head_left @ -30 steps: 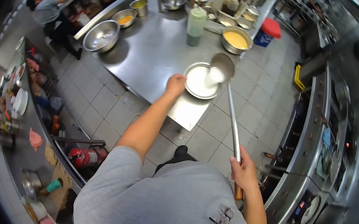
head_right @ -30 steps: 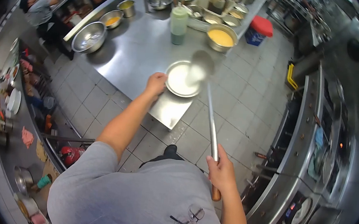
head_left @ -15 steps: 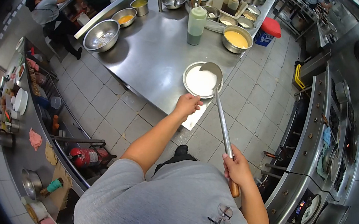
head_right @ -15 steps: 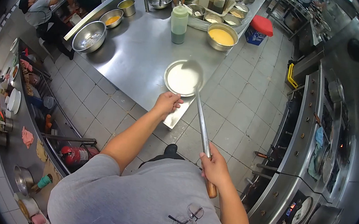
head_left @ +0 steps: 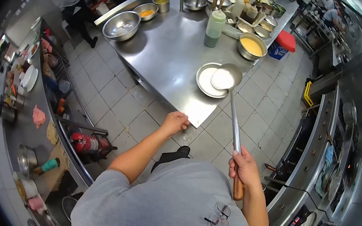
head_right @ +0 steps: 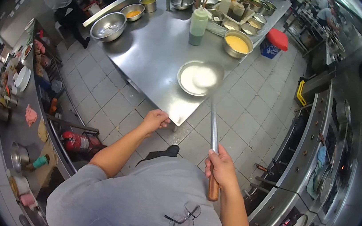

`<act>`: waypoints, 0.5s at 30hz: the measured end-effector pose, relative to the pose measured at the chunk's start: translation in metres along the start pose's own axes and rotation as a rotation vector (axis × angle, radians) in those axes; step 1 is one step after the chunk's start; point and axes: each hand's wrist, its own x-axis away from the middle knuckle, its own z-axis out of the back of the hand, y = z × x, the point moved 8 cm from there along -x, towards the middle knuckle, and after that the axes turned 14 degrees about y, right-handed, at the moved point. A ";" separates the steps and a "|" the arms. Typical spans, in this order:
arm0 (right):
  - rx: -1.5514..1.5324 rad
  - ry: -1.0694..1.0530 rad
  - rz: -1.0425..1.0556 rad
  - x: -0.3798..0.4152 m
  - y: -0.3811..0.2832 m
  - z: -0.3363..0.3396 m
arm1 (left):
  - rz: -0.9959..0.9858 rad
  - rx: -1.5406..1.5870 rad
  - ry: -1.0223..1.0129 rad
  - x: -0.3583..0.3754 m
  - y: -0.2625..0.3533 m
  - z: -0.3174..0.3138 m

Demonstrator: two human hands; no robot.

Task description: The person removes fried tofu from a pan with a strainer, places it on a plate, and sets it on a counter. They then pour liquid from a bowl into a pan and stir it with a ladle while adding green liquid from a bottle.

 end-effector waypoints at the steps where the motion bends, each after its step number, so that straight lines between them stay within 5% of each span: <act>1: 0.014 -0.016 0.005 -0.003 0.005 0.002 | 0.012 0.010 0.044 0.014 -0.005 0.016; 10: 0.258 0.051 0.323 -0.017 -0.001 0.039 | 0.098 0.133 0.495 0.147 -0.074 0.127; 15: 0.713 0.338 0.797 -0.059 0.016 0.078 | 0.117 0.132 0.736 0.235 -0.108 0.165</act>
